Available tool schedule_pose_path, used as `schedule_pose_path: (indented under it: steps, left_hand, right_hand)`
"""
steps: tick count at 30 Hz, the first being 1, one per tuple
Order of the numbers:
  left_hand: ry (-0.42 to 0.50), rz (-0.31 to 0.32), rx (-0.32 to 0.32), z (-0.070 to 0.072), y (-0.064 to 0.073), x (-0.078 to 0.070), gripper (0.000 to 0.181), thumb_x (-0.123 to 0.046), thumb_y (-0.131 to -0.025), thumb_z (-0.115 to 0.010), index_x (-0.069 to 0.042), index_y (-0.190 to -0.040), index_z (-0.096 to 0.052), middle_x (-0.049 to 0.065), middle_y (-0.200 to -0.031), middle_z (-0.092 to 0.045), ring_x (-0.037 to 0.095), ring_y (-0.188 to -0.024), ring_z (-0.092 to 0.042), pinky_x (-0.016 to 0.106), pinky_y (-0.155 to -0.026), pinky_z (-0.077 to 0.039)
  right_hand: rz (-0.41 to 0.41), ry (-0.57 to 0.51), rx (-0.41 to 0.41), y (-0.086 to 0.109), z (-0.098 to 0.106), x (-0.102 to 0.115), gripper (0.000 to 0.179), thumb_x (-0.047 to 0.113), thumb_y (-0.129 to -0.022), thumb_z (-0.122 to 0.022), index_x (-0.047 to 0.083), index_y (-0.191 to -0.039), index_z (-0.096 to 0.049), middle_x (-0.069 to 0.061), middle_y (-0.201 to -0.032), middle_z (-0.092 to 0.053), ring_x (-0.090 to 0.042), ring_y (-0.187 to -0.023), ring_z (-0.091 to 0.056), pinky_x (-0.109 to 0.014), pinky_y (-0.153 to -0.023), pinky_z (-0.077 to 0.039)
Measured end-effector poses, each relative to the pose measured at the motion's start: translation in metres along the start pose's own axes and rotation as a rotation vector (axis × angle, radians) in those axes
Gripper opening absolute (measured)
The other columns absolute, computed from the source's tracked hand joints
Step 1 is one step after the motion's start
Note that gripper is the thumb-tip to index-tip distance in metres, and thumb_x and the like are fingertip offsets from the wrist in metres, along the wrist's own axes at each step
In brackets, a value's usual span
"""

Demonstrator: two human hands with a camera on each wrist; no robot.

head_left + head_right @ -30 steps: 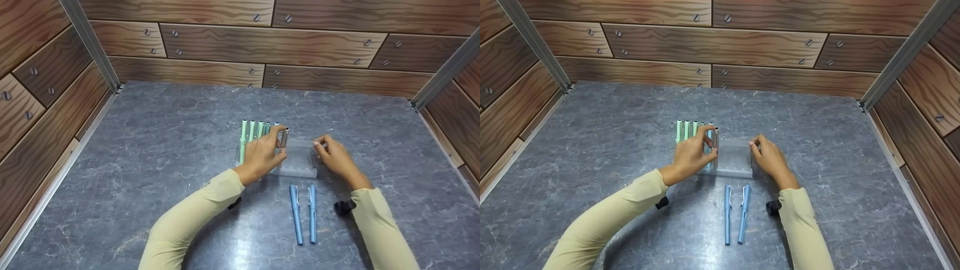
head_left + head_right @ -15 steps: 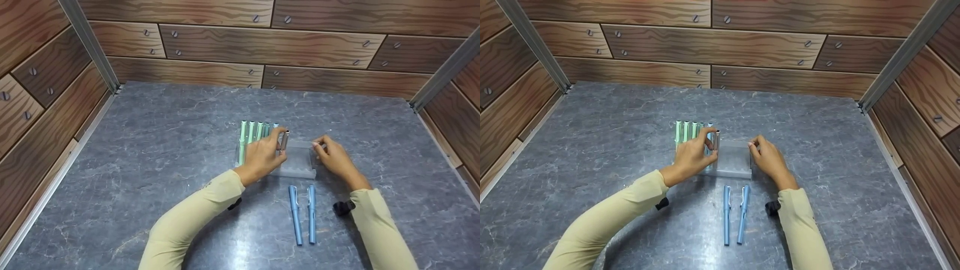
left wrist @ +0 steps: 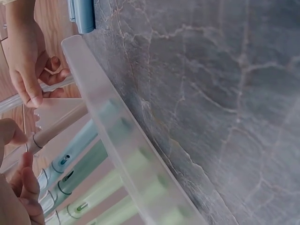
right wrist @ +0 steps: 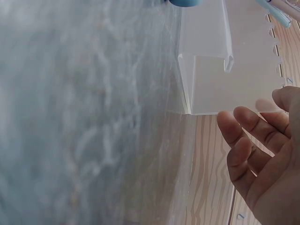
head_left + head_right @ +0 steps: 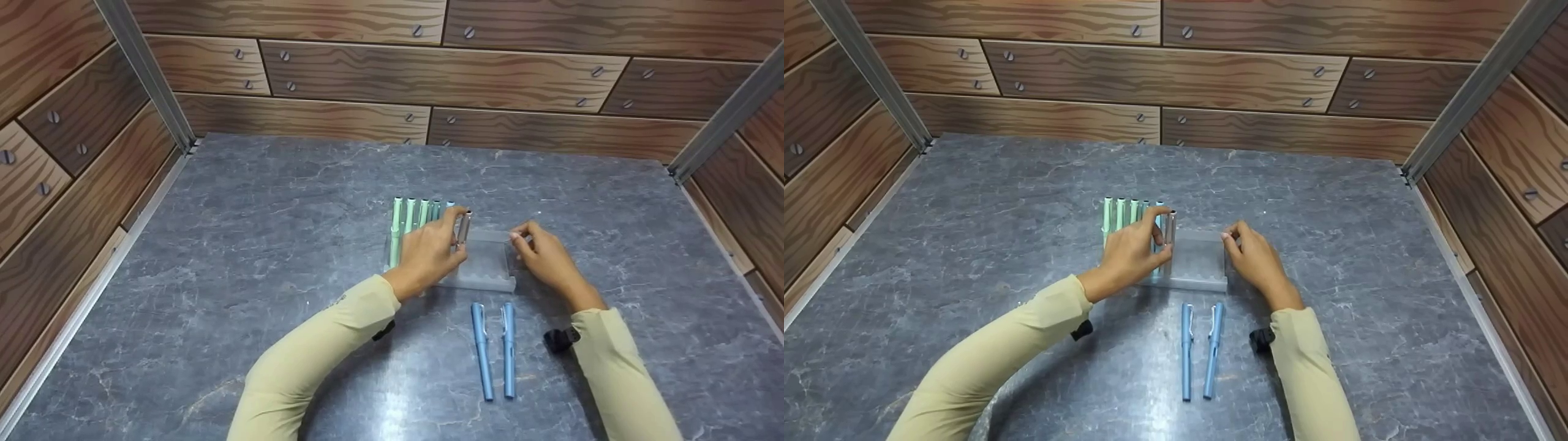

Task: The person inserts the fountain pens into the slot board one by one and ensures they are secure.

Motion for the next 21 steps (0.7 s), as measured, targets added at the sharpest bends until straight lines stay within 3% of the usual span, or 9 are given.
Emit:
schedule_pose_path:
  steps: [13, 21]
  left_hand:
    - [0.010, 0.026, 0.018, -0.0002, -0.0023, 0.0053, 0.062, -0.027, -0.083, -0.069, -0.022, -0.137, -0.040, -0.006, -0.078, -0.067, 0.010, -0.055, -0.055, 0.021, -0.042, -0.036]
    - [0.081, -0.019, 0.014, 0.0020, 0.0033, 0.0029, 0.060, -0.027, -0.086, -0.067, -0.020, -0.139, -0.039, -0.011, -0.080, -0.067, 0.006, -0.048, -0.047, 0.018, -0.041, -0.029]
  right_hand:
    - [0.000, 0.003, -0.003, -0.0014, -0.0016, 0.0004, 0.023, 0.021, -0.101, -0.048, 0.001, -0.107, -0.057, -0.016, -0.092, -0.064, -0.009, -0.067, -0.055, -0.023, -0.060, -0.043]
    - [-0.002, 0.016, -0.008, -0.0004, -0.0011, -0.0004, 0.023, 0.021, -0.101, -0.048, 0.001, -0.108, -0.057, -0.016, -0.092, -0.064, -0.011, -0.067, -0.056, -0.025, -0.061, -0.043]
Point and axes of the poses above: each hand's wrist, its own y-axis away from the middle knuckle, its own z-axis out of the back of the hand, x = y × z, the point moved 9 cm from there along -y, towards the middle knuckle
